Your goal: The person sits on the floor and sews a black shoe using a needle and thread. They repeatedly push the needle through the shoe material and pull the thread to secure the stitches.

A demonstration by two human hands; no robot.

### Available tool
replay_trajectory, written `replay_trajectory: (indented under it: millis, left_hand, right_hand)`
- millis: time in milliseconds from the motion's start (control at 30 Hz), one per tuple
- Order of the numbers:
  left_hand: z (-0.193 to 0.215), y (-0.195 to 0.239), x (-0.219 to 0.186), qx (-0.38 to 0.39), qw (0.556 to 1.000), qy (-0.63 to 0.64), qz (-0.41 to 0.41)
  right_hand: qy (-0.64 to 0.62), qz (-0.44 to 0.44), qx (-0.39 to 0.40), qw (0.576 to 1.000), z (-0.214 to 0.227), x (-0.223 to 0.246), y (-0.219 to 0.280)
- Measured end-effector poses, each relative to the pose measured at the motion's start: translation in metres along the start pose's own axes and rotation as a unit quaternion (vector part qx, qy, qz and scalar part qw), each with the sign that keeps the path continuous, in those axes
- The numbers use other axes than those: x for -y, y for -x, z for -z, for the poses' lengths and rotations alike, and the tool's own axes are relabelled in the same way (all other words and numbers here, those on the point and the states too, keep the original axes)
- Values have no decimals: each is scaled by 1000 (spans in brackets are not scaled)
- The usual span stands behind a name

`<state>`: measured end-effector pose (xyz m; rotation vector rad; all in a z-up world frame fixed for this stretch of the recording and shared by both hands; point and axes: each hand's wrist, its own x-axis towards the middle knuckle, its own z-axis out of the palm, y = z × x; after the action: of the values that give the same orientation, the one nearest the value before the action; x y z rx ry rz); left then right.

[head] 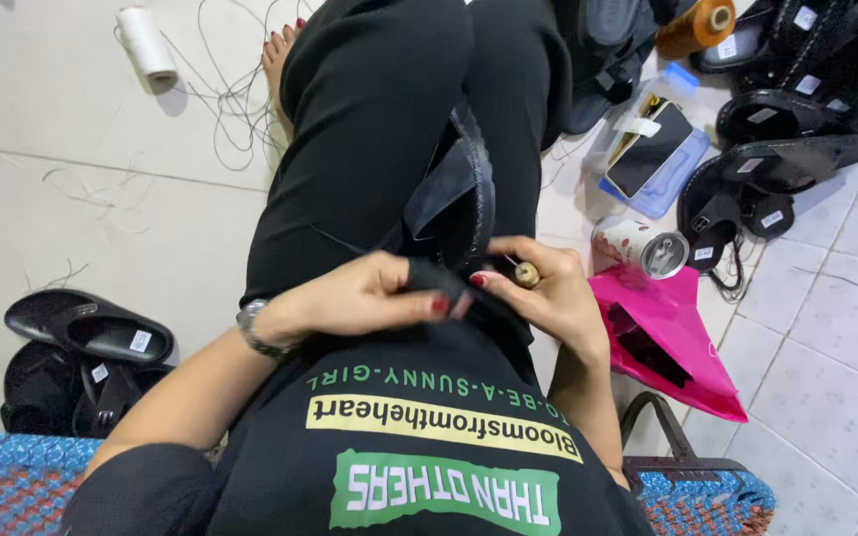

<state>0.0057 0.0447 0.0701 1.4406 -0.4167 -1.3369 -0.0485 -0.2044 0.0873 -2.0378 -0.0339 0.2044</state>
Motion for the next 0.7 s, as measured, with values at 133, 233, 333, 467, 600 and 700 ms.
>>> replay_trajectory:
  millis: [133, 233, 333, 467, 600, 700]
  left_hand:
    - [-11, -20, 6, -314, 853, -260, -325]
    - [-12, -34, 18, -414, 710, -451, -348]
    - [-14, -43, 29, -432, 715, -417, -359]
    - [-18, -57, 43, -438, 744, -390, -320]
    - [-16, -68, 49, -447, 748, -402, -283]
    - [-16, -64, 50, -459, 744, -392, -287]
  right_hand:
    - [-30, -38, -41, 998, -15, -22, 11]
    - [-64, -49, -66, 995, -24, -38, 13]
    - [-130, -82, -86, 984, -36, -49, 18]
    - [-199, -111, -127, 965, -46, -54, 18]
    - [-241, -106, -157, 952, -59, -84, 20]
    - [-278, -90, -166, 942, -54, -84, 19]
